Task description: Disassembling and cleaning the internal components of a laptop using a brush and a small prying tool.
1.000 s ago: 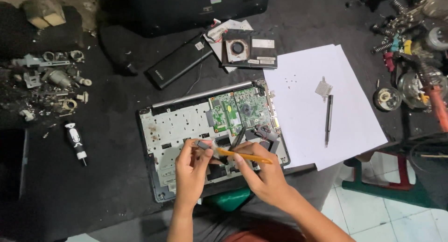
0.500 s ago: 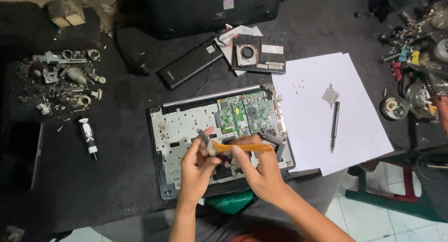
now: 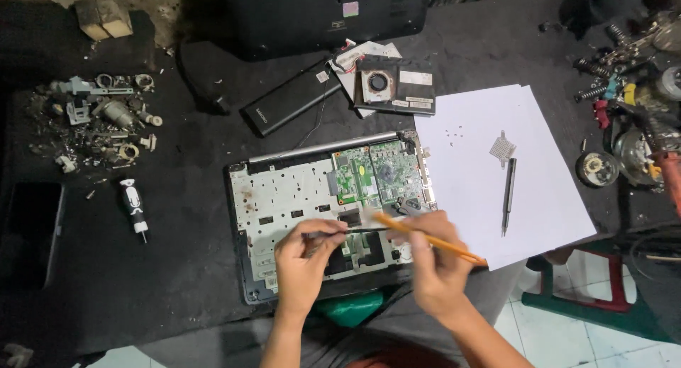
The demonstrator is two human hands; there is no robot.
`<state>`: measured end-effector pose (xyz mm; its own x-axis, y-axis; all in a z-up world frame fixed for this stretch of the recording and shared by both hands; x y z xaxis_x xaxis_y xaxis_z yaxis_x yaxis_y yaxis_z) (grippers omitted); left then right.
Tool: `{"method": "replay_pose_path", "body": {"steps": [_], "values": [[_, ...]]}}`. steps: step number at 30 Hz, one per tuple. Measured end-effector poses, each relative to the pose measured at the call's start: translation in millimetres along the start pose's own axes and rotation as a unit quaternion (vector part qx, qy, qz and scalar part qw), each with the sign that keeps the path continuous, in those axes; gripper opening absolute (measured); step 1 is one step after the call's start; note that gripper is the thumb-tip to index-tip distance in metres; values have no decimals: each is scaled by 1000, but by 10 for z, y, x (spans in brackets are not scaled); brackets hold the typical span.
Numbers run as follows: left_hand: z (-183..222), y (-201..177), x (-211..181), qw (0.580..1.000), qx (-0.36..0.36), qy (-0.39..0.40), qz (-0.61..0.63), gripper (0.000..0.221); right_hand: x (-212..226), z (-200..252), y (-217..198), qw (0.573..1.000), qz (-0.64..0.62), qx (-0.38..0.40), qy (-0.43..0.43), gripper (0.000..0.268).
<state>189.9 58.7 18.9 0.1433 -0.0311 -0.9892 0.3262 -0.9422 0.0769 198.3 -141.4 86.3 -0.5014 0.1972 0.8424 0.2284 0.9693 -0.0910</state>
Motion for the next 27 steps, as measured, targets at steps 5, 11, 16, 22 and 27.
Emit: {"method": "replay_pose_path", "body": {"steps": [5, 11, 16, 22, 27], "values": [[62, 19, -167, 986, 12, 161, -49, 32, -176, 38, -211, 999, 3, -20, 31, 28], [174, 84, -332, 974, 17, 169, -152, 31, -194, 136, -109, 998, 21, 25, 47, 40], [342, 115, -198, 981, 121, -19, -149, 74, -213, 121, 85, 982, 123, 127, 61, 37], [635, -104, 306, 928, -17, -370, -32, 53, -175, 197, 194, 974, 143, 163, 56, 24], [652, 10, 256, 940, -20, -300, 164, 59, 175, 366, 409, 976, 49, 210, 0, 17]]}}
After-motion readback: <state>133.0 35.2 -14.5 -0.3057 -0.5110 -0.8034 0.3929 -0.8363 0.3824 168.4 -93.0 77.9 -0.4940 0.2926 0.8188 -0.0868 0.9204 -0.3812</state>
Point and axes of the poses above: each hand's wrist, its own z-axis away from the middle knuckle, its own y-axis out of the palm, x = y × z, the point moved 10 cm from there along -z, towards the middle knuckle, and after that the axes turned 10 degrees about -x, right-handed, at the moved point
